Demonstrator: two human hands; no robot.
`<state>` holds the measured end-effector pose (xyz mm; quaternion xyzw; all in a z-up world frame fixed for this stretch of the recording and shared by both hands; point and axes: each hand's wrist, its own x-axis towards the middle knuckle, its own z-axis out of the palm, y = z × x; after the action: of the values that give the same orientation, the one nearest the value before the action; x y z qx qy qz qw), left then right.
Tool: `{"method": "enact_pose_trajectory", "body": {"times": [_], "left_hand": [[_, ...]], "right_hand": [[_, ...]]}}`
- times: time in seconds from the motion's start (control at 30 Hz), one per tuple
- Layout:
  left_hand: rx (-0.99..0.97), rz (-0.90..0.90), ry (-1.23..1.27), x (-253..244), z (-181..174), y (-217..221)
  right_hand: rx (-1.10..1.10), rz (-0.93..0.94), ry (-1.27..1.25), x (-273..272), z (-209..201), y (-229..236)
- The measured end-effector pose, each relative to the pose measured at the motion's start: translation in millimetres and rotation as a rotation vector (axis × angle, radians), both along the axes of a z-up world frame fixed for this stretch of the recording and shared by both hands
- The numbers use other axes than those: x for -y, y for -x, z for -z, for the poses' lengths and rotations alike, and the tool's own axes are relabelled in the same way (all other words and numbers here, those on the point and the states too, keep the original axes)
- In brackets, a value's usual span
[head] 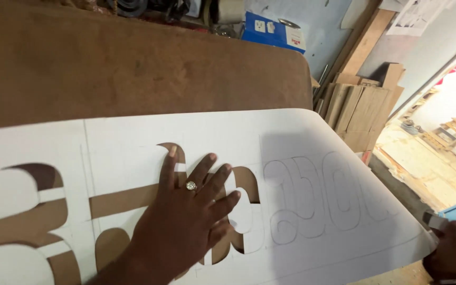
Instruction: Cutting out large lettering or patterns from a white adhesive sheet using a hand-held metal cutting tool.
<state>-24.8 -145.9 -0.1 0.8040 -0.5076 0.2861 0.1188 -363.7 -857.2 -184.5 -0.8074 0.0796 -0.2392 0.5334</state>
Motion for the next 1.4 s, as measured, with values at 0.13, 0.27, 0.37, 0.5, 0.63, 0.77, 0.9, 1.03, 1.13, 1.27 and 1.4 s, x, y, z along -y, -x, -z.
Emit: {"method": "enact_pose_trajectory", "body": {"times": [0.13, 0.27, 0.37, 0.5, 0.63, 0.77, 0.9, 1.03, 1.13, 1.27, 1.4], "left_hand": [[0.016, -0.007, 0.08, 11.4, 28.2, -8.6], [0.081, -0.032, 0.151, 21.8, 39.5, -12.1], [0.114, -0.027, 0.14, 27.1, 33.3, -15.4], [0.081, -0.015, -0.016, 28.6, -9.4, -20.8], [0.097, 0.028, -0.03, 22.1, -23.8, -34.2], [0.102, 0.021, 0.014, 22.2, -21.3, -43.6], [0.138, 0.023, 0.068, 19.8, 7.1, -55.8], [0.115, -0.023, 0.097, 13.8, 7.3, -58.3], [0.118, -0.045, 0.096, 11.8, 10.3, -57.5], [0.104, -0.058, 0.111, 12.2, 20.3, -55.6], [0.123, -0.055, 0.089, 12.1, 19.3, -51.4]], "right_hand": [[0.005, 0.037, 0.012, 11.8, -0.6, -16.0], [0.009, 0.067, 0.02, -11.2, 0.6, -48.2], [0.017, 0.114, 0.02, -114.0, -26.6, -85.8], [0.037, 0.154, 0.029, -321.2, -108.6, -177.3], [0.11, -0.022, 0.259, -418.0, -163.3, -257.5], [0.104, -0.141, 0.378, -423.5, -169.6, -300.2], [0.234, -0.257, 0.697, -435.6, -206.7, -319.4], [0.247, -0.478, 0.749, -437.1, -223.6, -337.3], [0.246, -0.544, 0.799, -436.2, -231.0, -343.6], [0.334, -0.578, 0.944, -431.0, -229.5, -347.9], [0.282, -0.567, 0.898, -437.2, -234.5, -347.5]]}}
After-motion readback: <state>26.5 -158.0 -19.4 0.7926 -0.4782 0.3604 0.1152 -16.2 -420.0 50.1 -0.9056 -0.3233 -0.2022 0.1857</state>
